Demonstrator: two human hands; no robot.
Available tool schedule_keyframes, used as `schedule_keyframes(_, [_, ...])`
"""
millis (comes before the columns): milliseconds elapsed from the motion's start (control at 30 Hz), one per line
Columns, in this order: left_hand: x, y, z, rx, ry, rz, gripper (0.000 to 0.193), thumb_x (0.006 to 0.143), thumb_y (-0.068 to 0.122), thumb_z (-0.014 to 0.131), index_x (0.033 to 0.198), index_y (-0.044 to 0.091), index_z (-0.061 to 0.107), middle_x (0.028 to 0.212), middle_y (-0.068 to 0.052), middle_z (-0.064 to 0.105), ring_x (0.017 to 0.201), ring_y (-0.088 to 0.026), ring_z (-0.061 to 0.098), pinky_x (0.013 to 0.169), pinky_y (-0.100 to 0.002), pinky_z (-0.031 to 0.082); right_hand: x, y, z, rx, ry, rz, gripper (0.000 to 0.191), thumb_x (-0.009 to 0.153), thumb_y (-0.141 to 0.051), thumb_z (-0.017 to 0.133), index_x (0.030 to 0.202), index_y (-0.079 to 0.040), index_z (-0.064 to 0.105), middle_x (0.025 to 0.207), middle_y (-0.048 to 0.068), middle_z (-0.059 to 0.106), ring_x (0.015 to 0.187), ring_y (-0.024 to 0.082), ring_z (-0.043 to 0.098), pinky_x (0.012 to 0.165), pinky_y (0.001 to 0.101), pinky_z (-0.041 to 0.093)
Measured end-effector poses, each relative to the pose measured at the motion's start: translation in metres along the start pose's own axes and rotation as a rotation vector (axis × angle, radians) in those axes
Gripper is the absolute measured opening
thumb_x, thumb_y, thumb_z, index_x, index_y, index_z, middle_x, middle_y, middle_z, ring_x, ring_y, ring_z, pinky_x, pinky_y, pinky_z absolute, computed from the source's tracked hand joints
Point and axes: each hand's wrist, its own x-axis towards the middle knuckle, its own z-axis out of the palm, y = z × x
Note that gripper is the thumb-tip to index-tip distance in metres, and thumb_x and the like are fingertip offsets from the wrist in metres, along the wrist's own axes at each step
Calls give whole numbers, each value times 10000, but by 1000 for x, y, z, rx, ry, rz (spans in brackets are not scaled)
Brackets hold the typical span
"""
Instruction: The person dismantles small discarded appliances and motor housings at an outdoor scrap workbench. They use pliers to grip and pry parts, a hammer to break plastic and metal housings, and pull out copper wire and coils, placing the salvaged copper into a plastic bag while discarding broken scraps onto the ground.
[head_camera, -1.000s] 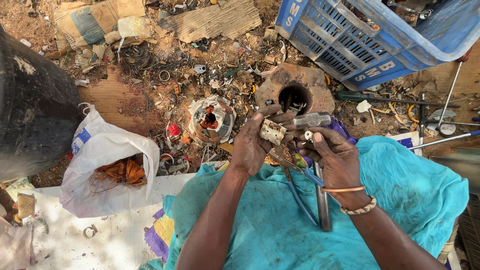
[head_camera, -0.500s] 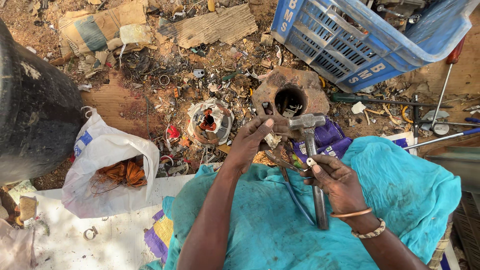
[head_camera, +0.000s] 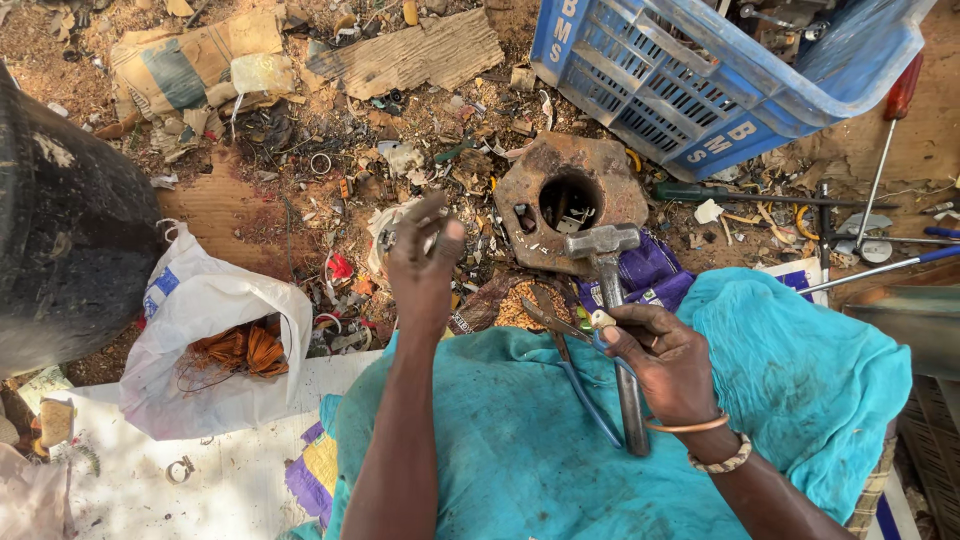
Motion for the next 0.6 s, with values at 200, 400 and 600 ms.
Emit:
schedule_keyframes(200, [-28,-12,51,150,-677,-361,265,958,127,765,1206,37,742,1033,-91,796,844,-136,729,698,-316,629,23,-17,32,-501,71,-477,269,848,-102,819,1103,-52,747,1070,124,774,963,226,759,825,328,589])
schedule_keyframes(400, [22,-84,23,41,-379,-280,294,918,58,700,1212,50,712,1056,-51,783,915,-92,753,827,-262,625,79,27,14,-690,37,-202,457,871,-297,790,1207,-7,683,1017,152,730,894,247,730,796,383,574])
schedule_keyframes(600, [26,-136,30,593,-239,-34,256,852,81,781,1108,83,795,1130,-174,712,960,-295,712,799,-416,564,96,114,-1,-233,-331,361,448,916,-460,679,1076,-42,684,856,56,742,757,153,691,697,344,577])
